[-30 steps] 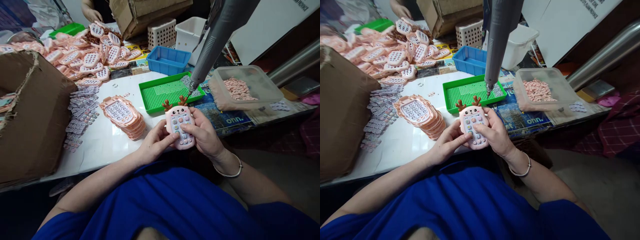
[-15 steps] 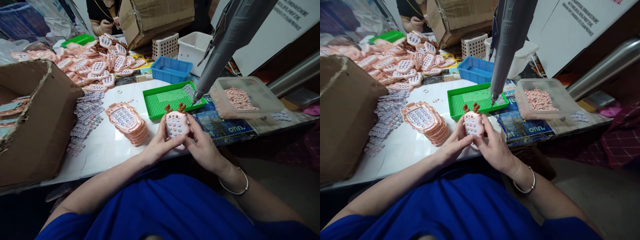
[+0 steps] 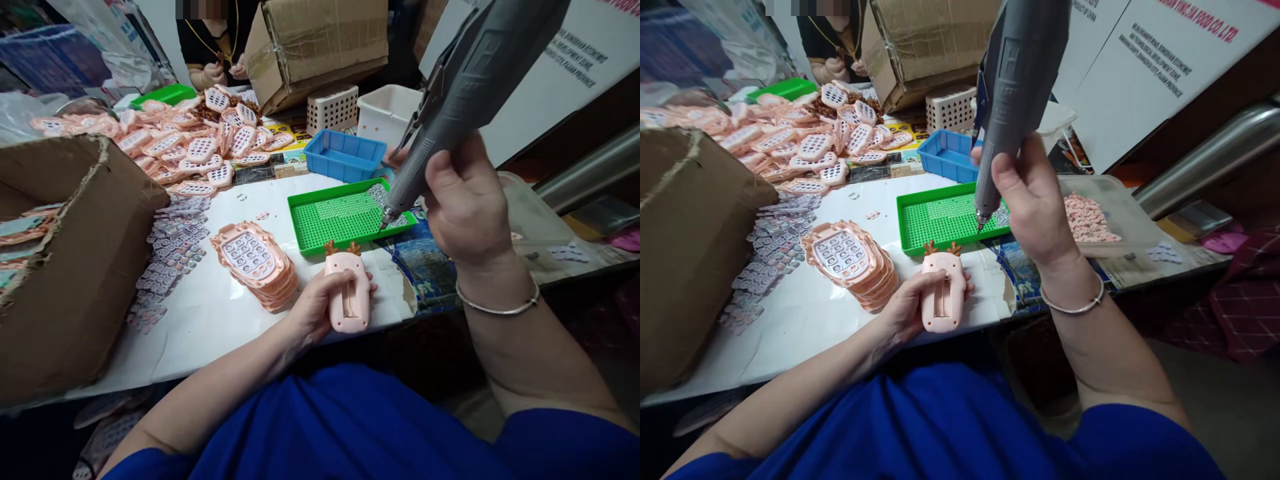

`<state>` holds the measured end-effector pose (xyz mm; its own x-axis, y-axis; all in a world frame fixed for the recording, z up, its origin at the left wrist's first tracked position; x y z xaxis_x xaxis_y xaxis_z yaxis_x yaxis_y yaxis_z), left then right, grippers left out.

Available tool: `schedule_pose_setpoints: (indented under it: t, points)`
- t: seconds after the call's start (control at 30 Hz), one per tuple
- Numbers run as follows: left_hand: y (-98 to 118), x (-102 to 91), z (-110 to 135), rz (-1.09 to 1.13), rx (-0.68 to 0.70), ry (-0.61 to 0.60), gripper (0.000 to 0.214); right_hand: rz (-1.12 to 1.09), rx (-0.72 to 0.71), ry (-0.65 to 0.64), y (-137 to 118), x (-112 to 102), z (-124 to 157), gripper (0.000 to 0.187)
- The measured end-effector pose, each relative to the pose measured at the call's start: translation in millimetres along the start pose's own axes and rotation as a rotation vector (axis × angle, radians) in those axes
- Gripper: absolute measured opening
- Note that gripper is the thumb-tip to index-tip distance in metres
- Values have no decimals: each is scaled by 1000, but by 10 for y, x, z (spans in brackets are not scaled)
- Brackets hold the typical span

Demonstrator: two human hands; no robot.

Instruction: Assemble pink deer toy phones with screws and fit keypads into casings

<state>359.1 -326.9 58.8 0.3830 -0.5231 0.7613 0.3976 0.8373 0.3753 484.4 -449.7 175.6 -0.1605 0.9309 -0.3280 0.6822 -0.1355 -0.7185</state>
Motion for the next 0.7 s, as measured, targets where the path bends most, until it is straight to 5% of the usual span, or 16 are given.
schedule_pose_setpoints:
  t: [0.3,0.5,0.7]
  points:
    - [71,-24,12,-50,41,-26,38,-244,77,5,223,295,-452,40]
    - [98,-89,3,-39,102,58,49,-141,96,255,614,304,-557,44]
    - [104,-134,-5,-69,134,88,47,-121,127,334,796,311,-530,49]
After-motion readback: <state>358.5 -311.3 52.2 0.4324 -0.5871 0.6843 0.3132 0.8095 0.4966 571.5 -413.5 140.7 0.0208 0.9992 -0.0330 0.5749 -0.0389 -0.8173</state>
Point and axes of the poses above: each hand's wrist, its own z-axis away from the middle knuckle, its own x-axis out of the palm, y = z × x, the point moved 5 cm from there along -z, towards the middle knuckle, and after that the axes turned 9 degrees about z, right-handed, at the moved point
